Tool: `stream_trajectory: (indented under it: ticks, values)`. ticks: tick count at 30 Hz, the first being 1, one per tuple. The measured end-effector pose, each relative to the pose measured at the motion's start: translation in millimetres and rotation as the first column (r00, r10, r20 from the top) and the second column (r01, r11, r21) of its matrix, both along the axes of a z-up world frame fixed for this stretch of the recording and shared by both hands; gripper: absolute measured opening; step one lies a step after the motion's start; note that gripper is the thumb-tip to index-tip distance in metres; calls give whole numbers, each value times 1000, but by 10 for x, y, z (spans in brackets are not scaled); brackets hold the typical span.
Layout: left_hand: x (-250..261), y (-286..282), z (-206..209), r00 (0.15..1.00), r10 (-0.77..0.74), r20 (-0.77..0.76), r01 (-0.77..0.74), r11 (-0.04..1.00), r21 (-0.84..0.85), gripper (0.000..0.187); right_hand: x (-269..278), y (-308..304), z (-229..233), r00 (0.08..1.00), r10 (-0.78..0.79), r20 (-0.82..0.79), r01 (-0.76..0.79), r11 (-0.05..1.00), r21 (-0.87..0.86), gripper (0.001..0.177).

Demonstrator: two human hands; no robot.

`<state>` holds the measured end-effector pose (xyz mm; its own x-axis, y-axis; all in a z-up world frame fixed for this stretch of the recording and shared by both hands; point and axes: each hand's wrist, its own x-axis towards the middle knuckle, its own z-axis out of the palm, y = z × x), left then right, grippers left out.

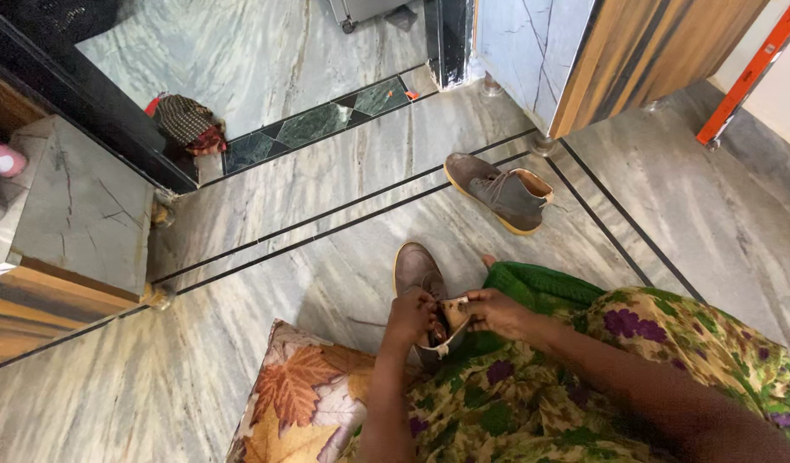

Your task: The person sits on the floor and repairs a pair of brown shoes by hand. They repeatedly pull and rethread the laces through the eyelets, adjust the laces, and tie them. The task continues on both shoes throughout the clip.

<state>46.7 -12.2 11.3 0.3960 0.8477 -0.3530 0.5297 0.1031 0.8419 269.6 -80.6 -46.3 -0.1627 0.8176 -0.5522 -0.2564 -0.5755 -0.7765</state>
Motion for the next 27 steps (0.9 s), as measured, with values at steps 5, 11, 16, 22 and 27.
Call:
stream_trajectory:
  ticks: [5, 11, 16, 22, 27]
  values:
    - [6, -72, 128, 993, -95, -69, 108, 970, 218, 13, -27, 22, -17, 996, -19, -84, 18, 1000, -14, 27]
    - [53, -71, 37, 982, -124, -145, 164, 937, 307, 16, -48, 30, -10, 1000, -19, 18, 20, 999, -29, 26]
    - [84, -42, -156, 966, -152, -210, 236, 854, 463, 16, -78, 59, 30, 991, 33, 129, -41, 997, 61, 28]
    - [182, -66, -221, 851, -146, -505, 383, 830, 405, 18, -139, 31, 85, 988, 18, 151, -30, 997, 76, 28]
    - [220, -103, -7, 839, -80, -538, 248, 936, 249, 21, -100, -3, 39, 989, -6, -147, 33, 983, 182, 36]
